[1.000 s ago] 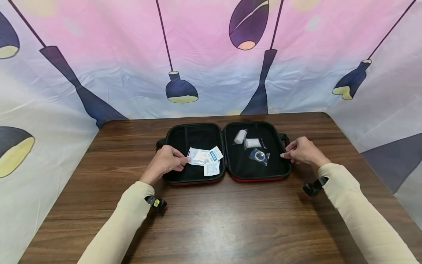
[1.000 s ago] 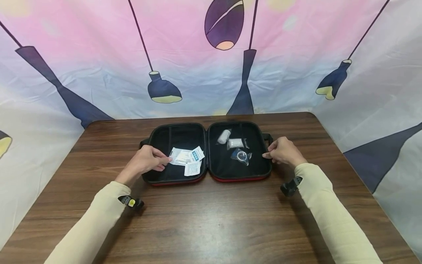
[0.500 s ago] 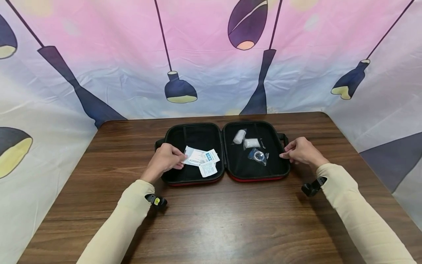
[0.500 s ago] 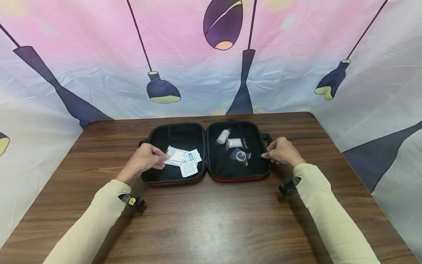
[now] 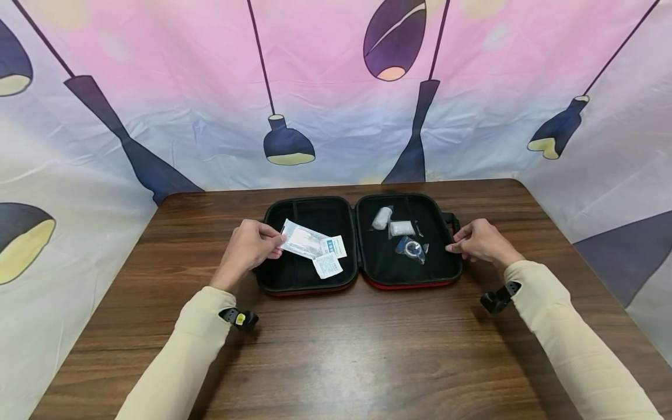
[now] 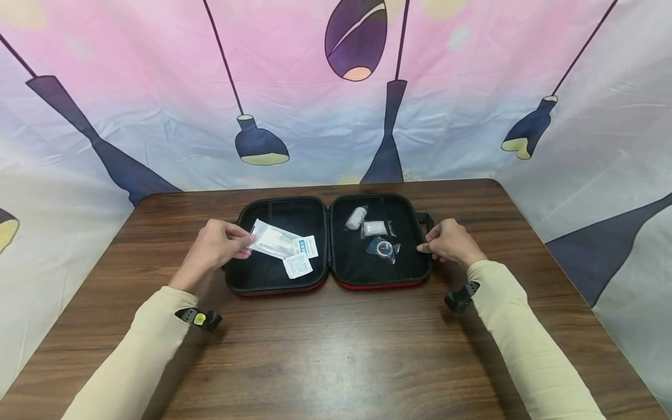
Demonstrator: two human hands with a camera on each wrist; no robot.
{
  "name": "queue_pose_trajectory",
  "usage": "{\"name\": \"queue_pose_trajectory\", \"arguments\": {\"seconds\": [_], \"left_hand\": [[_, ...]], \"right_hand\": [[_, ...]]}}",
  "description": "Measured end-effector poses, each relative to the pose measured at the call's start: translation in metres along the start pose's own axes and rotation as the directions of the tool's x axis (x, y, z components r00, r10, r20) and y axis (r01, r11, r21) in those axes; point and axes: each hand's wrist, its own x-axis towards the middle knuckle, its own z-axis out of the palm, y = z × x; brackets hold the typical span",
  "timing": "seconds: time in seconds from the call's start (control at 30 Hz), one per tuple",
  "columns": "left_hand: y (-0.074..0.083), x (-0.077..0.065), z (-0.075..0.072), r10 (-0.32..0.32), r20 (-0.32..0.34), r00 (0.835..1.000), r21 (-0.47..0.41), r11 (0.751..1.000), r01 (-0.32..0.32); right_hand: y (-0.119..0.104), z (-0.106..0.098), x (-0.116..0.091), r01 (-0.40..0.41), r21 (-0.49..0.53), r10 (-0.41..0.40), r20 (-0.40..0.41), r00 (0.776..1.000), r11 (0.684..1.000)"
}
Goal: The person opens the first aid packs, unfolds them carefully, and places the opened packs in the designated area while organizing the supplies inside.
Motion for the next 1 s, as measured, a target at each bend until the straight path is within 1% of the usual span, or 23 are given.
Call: {"name": "queue_pose_trajectory", "arguments": {"seconds": [0.13, 0.27, 0.4, 0.5, 0.63, 0.8, 0.9, 1.0], "left_hand": [[-0.001, 0.002, -0.006, -0.013, -0.021, 1.000, -0.011, 1.000, 0.012], [-0.006, 0.006, -0.014, -0.020, -0.045, 0.999, -0.022, 1.000, 0.019], [-0.011, 0.010, -0.024, -0.015, -0.085, 0.996, -0.033, 0.999, 0.012], [-0.015, 0.012, -0.030, -0.035, -0.123, 0.992, -0.060, 0.998, 0.027], [-0.020, 0.014, -0.037, -0.055, -0.156, 0.986, -0.083, 0.996, 0.042], [-0.027, 0.018, -0.041, -0.054, -0.197, 0.979, -0.070, 0.997, 0.041], [-0.030, 0.020, -0.042, -0.061, -0.218, 0.974, -0.052, 0.997, 0.051], [-0.032, 0.023, -0.041, -0.078, -0.233, 0.969, -0.056, 0.996, 0.067]], "right_hand": [[0.001, 0.001, 0.000, -0.004, 0.007, 0.004, 0.003, 1.000, 1.000], [0.001, 0.001, 0.000, -0.005, 0.014, 0.005, 0.000, 1.000, 1.000], [0.002, 0.001, 0.000, -0.005, 0.018, 0.005, -0.004, 1.000, 1.000], [0.001, 0.001, 0.000, -0.006, 0.024, 0.006, -0.006, 1.000, 1.000], [0.001, 0.001, 0.001, -0.007, 0.029, 0.007, -0.006, 1.000, 1.000], [0.002, 0.001, 0.001, -0.005, 0.022, 0.005, -0.006, 1.000, 1.000], [0.002, 0.001, 0.001, -0.005, 0.021, 0.005, -0.007, 1.000, 1.000], [0.002, 0.001, 0.001, -0.004, 0.026, 0.005, -0.008, 1.000, 1.000]]}}
